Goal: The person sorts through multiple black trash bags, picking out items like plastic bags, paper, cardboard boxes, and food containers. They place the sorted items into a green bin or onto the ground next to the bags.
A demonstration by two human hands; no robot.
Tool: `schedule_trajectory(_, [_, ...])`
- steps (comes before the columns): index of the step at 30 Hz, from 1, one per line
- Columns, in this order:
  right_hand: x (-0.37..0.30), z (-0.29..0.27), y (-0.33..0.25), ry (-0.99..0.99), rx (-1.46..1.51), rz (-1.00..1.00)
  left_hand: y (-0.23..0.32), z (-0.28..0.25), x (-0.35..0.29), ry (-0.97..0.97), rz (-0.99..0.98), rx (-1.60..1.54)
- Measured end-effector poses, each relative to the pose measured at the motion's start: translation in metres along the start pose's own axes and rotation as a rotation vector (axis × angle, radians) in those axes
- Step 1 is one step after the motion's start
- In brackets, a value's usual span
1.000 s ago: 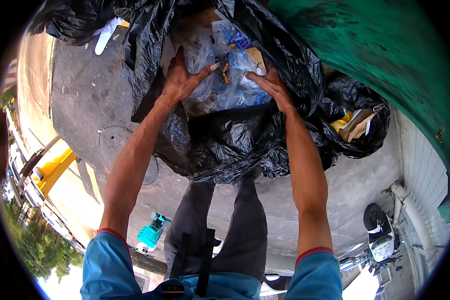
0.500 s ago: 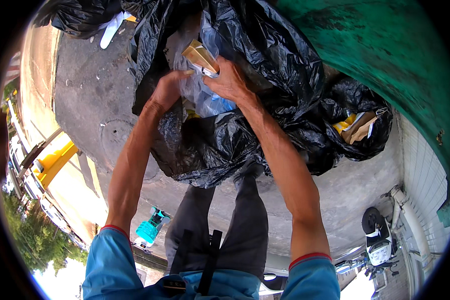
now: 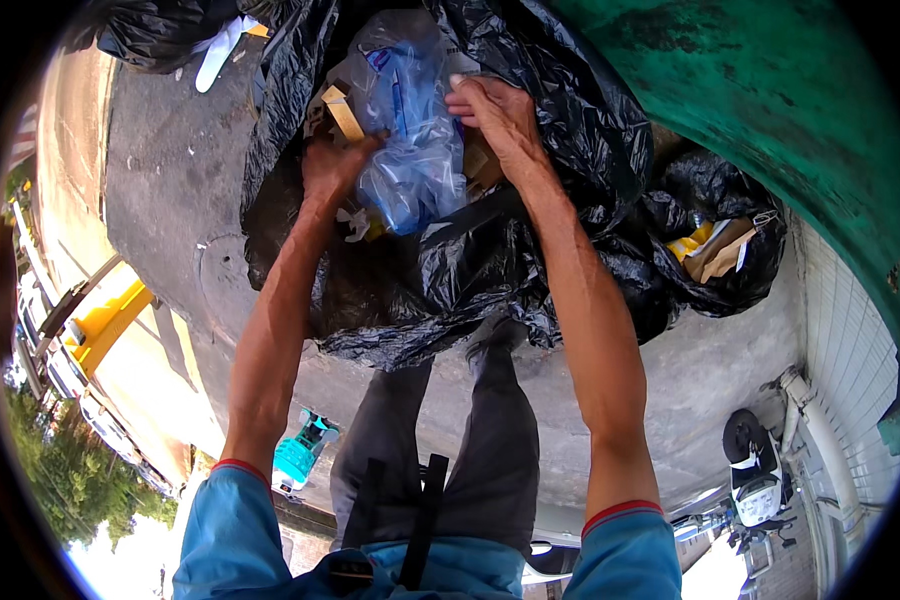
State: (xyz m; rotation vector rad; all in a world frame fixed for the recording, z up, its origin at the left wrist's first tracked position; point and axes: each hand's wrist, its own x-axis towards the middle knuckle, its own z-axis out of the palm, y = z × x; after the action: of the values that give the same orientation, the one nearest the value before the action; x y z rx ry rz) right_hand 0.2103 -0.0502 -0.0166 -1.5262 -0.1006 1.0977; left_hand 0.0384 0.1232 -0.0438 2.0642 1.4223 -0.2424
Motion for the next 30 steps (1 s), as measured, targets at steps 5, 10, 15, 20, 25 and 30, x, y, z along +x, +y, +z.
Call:
schedule_trajectory(5, [-0.001, -0.048, 0.035, 0.105, -0.161, 0.209, -0.027, 0.008, 0.034, -0.003, 0.141, 0.022])
schedule_trajectory(10, [-0.004, -0.012, 0.046, -0.034, -0.062, 0.201, -0.030, 0.010, 0.063, -0.277, 0.201, -0.132])
schedule_trajectory(15, [0.016, 0.038, 0.066, 0.020, -0.036, -0.045, -0.054, 0.021, 0.080, -0.294, 0.219, -0.250])
schedule_trajectory(20, [0.012, 0.055, 0.076, 0.105, 0.284, 0.033, -0.012, 0.010, 0.041, -0.391, 0.184, -0.295])
schedule_trajectory(25, [-0.019, 0.055, 0.062, 0.124, 0.406, 0.222, 0.012, -0.008, -0.006, -0.328, 0.248, -0.403])
schedule_trajectory(30, [-0.077, 0.039, 0.036, 0.304, 0.198, 0.157, 0.025, -0.021, -0.053, -0.541, 0.127, -0.638])
